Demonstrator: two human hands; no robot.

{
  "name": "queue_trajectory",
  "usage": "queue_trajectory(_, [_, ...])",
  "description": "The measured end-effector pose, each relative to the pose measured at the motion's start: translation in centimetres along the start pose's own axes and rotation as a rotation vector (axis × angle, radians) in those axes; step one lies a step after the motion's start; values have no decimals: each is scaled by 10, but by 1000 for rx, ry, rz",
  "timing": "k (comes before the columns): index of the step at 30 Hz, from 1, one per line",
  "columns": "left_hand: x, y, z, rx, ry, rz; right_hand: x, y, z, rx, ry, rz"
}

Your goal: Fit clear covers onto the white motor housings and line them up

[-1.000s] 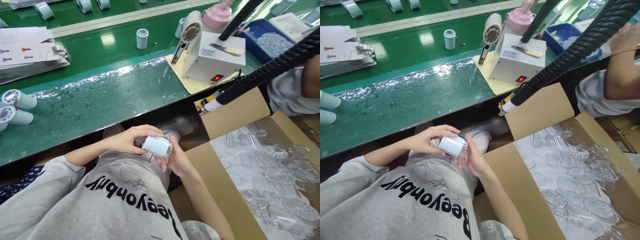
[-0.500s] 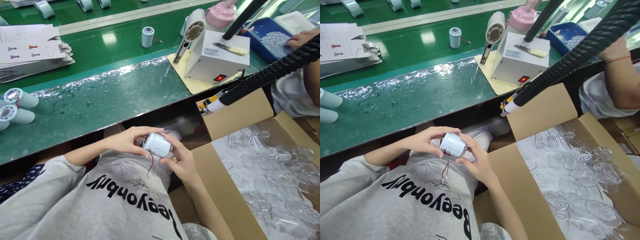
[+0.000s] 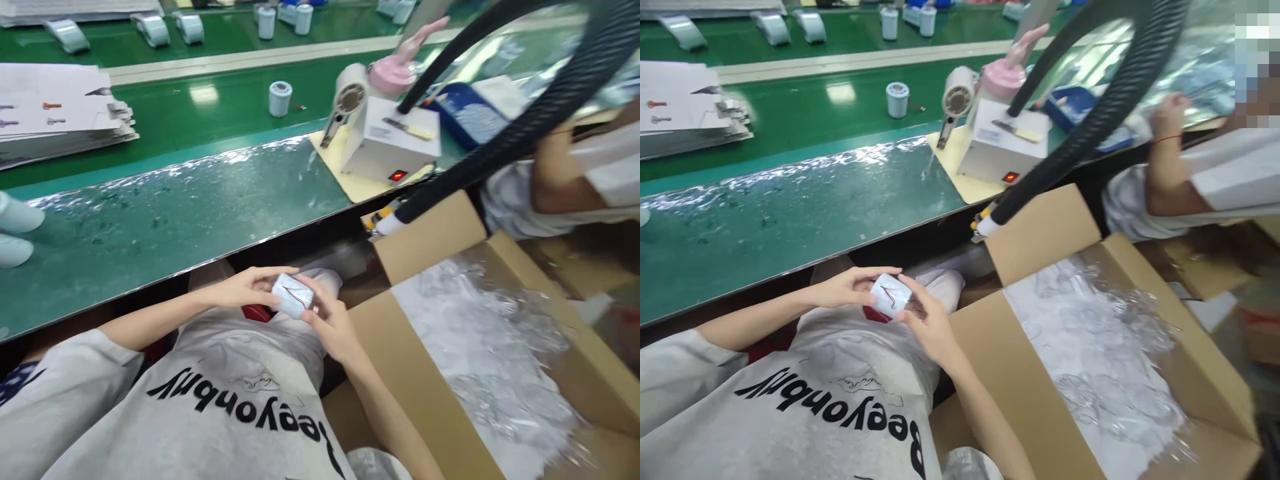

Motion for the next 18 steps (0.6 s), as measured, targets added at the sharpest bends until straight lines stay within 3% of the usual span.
queue_trajectory(2, [-14, 16, 2, -110, 68, 145, -9, 14, 5, -19, 6, -96])
queue_trajectory(3, [-28, 31, 2, -204, 83, 261, -15, 30, 7, -101, -1, -176])
queue_trajectory(4, [-47, 51, 3, -341, 81, 395, -20, 52, 6, -227, -15, -265])
queue_trajectory(7, [-122, 126, 9, -947, 58, 877, -31, 136, -15, -668, -93, -498])
queue_trajectory(10, [-184, 193, 24, -1268, 185, 1108, -36, 205, -47, -884, -201, -620])
queue_trajectory(12, [-203, 222, 30, -1334, 269, 1041, -41, 232, -60, -952, -251, -680])
queue_trajectory(14, [-206, 237, 33, -1300, 305, 965, -47, 247, -60, -973, -269, -730])
queue_trajectory(18, [-194, 234, 38, -1218, 216, 951, -58, 262, -38, -928, -270, -817])
Point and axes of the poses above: each hand's wrist, its own z-axis towards the middle knuckle, its own y-axis out of the back of the hand, x = y × z, the point moved 2 cm from there along z, towards the middle knuckle, and after that the axes turned 11 degrees about y, right-handed, at the moved point
